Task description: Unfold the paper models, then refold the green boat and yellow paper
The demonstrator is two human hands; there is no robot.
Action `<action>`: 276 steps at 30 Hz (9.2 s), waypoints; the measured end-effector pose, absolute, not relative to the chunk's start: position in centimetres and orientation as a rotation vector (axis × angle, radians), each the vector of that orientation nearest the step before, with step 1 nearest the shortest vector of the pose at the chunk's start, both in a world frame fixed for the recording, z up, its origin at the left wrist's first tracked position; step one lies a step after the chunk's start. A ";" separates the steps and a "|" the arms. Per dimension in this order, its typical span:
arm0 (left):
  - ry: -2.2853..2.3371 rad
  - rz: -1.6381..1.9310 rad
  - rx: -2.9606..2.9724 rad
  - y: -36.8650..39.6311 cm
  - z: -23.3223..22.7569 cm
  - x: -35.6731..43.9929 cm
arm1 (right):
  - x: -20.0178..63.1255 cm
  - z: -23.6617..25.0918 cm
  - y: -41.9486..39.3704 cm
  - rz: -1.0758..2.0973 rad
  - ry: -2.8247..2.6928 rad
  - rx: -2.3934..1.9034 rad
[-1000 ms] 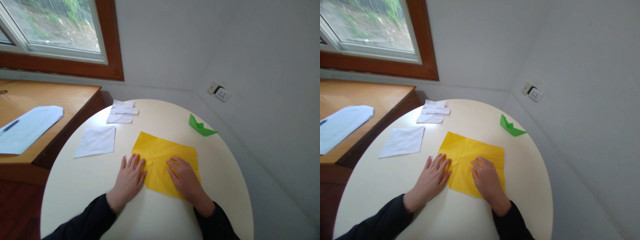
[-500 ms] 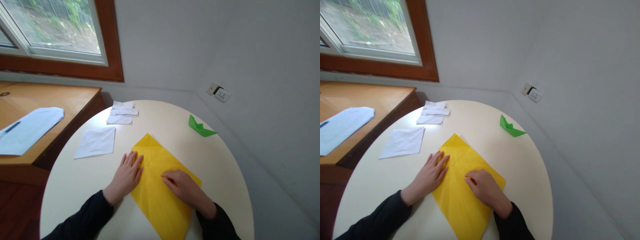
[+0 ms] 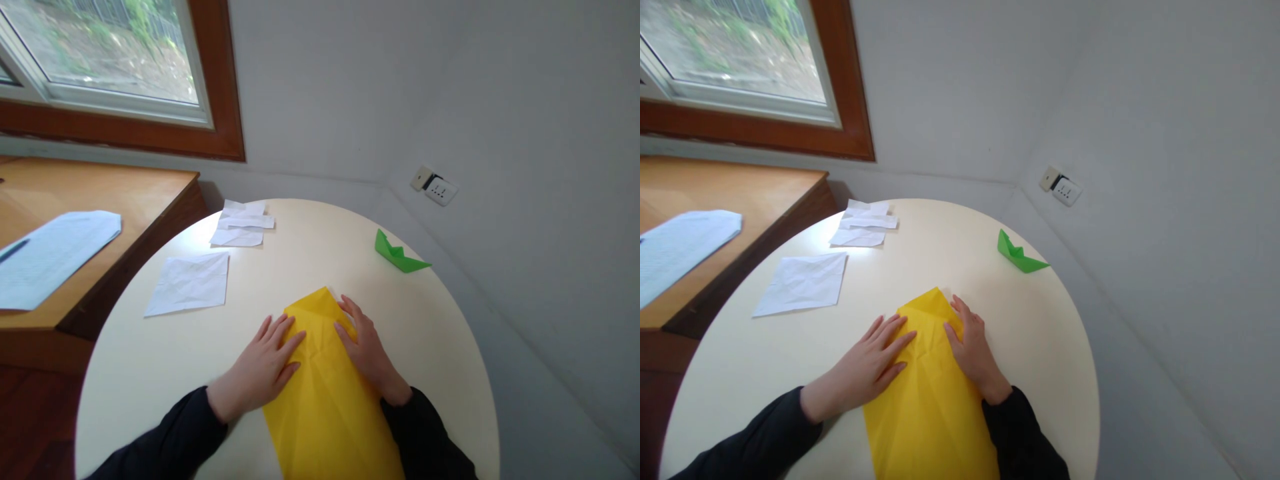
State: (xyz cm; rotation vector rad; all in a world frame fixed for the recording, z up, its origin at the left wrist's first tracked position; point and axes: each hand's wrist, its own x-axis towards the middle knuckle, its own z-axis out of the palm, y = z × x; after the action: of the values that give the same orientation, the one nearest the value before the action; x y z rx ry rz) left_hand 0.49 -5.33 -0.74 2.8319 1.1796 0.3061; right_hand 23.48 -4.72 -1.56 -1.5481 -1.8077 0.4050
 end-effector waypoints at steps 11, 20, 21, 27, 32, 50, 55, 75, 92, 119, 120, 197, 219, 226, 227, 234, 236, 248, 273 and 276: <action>1.224 0.257 2.786 -5.5 -0.6 0.5 | 22.3 -0.7 -4.9 0.300 -1.948 -1.368; 1.252 0.311 2.742 -5.4 -0.9 0.5 | 22.5 -1.3 -4.9 0.258 -2.070 -1.239; 1.259 0.306 2.741 -5.4 -0.9 0.5 | 22.5 -1.3 -4.9 0.269 -2.085 -1.243; 1.279 0.292 2.748 -5.4 -0.7 0.5 | 22.4 -1.4 -4.9 0.382 -2.116 -1.295; 1.278 0.301 2.752 -5.4 -0.8 0.5 | 22.4 -1.4 -5.0 0.423 -2.106 -1.313; 1.184 0.356 2.801 -5.2 -1.3 0.4 | 22.2 -1.5 -5.0 0.303 -2.116 -1.300; 1.202 0.311 2.777 -5.1 -1.4 0.4 | 22.1 -1.5 -5.1 0.272 -2.217 -1.252; 1.219 0.370 2.732 -5.1 -0.8 0.6 | 21.6 -1.2 -5.4 0.365 -2.363 -1.355; 1.206 0.313 2.807 -4.9 -1.9 0.3 | 21.7 -1.2 -5.5 0.354 -2.396 -1.300; 1.206 0.293 2.843 -4.8 -2.0 0.2 | 21.8 -0.9 -5.6 0.360 -2.453 -1.363; 1.209 0.297 2.842 -4.8 -2.0 0.2 | 21.8 -0.9 -5.6 0.364 -2.458 -1.364; 1.388 0.316 2.917 -4.7 -3.0 1.2 | 22.6 1.1 -5.7 0.580 -2.496 -1.298; 1.383 0.336 2.916 -4.6 -2.8 1.2 | 22.5 1.0 -5.9 0.532 -2.500 -1.268; 1.290 0.384 2.947 -4.5 -2.7 1.2 | 22.0 0.7 -6.1 0.433 -2.474 -1.233; 1.270 0.372 2.954 -4.4 -2.7 1.2 | 21.9 0.6 -6.1 0.418 -2.466 -1.242; 1.210 0.294 2.991 -4.3 -2.3 1.3 | 21.1 0.4 -6.3 0.372 -2.406 -1.299; 1.206 0.285 2.996 -4.4 -2.2 1.4 | 21.0 0.3 -6.3 0.362 -2.400 -1.309; 1.217 0.244 2.980 -4.2 -2.0 1.6 | 20.3 0.4 -6.6 0.339 -2.420 -1.373; 1.231 0.266 3.003 -3.9 -2.4 1.3 | 21.5 0.7 -6.6 0.263 -2.497 -1.531; 1.233 0.277 2.990 -3.9 -2.5 1.3 | 21.7 1.1 -6.6 0.308 -2.461 -1.588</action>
State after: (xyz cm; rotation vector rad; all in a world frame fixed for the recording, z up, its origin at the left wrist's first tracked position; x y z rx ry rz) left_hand 1.29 -3.93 -2.50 2.9900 1.2331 0.2770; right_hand 21.74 -6.59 1.09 -1.5877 -2.4611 0.3077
